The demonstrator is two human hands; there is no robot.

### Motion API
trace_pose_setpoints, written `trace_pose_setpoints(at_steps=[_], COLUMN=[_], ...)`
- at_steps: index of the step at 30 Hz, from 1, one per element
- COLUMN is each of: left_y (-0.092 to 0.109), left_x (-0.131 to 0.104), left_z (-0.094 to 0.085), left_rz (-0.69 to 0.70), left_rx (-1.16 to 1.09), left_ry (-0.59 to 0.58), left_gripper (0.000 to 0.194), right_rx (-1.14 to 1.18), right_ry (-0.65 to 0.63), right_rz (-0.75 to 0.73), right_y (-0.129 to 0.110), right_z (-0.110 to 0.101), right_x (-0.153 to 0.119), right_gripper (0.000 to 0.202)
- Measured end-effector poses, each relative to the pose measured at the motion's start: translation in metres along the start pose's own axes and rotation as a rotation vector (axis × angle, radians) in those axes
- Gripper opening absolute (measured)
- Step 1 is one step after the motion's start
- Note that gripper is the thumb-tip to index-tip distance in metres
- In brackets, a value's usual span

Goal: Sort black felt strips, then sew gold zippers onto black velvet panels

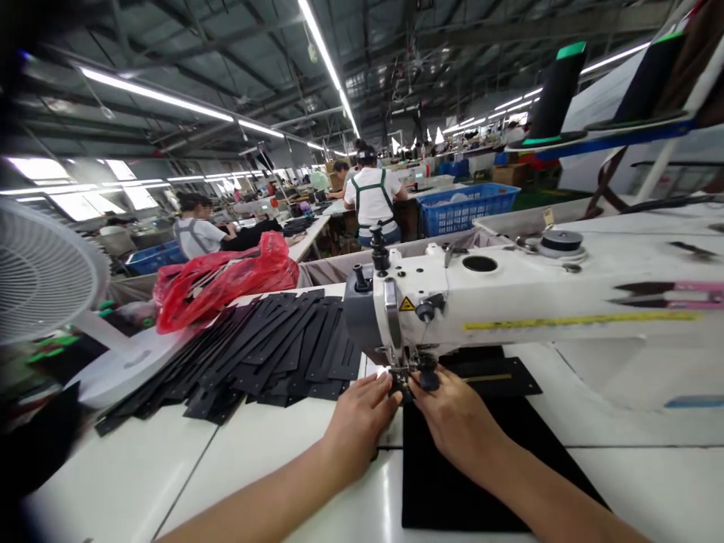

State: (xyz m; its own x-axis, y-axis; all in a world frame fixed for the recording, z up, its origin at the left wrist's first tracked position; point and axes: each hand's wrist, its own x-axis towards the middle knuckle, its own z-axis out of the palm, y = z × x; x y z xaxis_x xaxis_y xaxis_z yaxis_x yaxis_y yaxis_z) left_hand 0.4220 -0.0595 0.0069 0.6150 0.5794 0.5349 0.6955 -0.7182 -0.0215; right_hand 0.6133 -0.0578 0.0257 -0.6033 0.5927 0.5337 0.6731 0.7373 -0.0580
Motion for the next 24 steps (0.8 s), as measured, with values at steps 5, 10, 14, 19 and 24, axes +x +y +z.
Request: trace_pose_setpoints(at_steps=[5, 10, 14, 19, 24], left_y=[0.0002, 0.0007, 0.0016, 0.0028, 0.0023], left_x=[-0.0014, -0.0013, -0.0008, -0.0002, -0.0003], left_z=[-0.0027, -0.0054, -0.0074, -0.0074, -0.0034], left_rz=[0.0, -0.025, -0.067, -0.125, -0.114], left_rx=[0.004, -0.044, -0.122, -0.173, -0.153], left_ry=[-0.009, -0.003, 0.018, 0.085, 0.081], left_gripper=[0.022, 0.023, 0.023, 0.021, 0.019], right_rx=[0.023, 0.021, 0.055, 0.019, -0.002], right_ry=[-0.011, -0.046, -0.028, -0.013, -0.029], right_rz=[0.025, 0.051, 0.035, 0.027, 0.007], right_y=[-0.0009, 0.0002, 0.0009, -0.0024, -0.003], right_z=[0.0003, -0.0012, -0.0009, -0.0011, -0.0004], right_x=[0.001, 0.0023, 0.0024, 0.0039, 0.0055], right_gripper=[0.032, 0.03, 0.03, 0.033, 0.034])
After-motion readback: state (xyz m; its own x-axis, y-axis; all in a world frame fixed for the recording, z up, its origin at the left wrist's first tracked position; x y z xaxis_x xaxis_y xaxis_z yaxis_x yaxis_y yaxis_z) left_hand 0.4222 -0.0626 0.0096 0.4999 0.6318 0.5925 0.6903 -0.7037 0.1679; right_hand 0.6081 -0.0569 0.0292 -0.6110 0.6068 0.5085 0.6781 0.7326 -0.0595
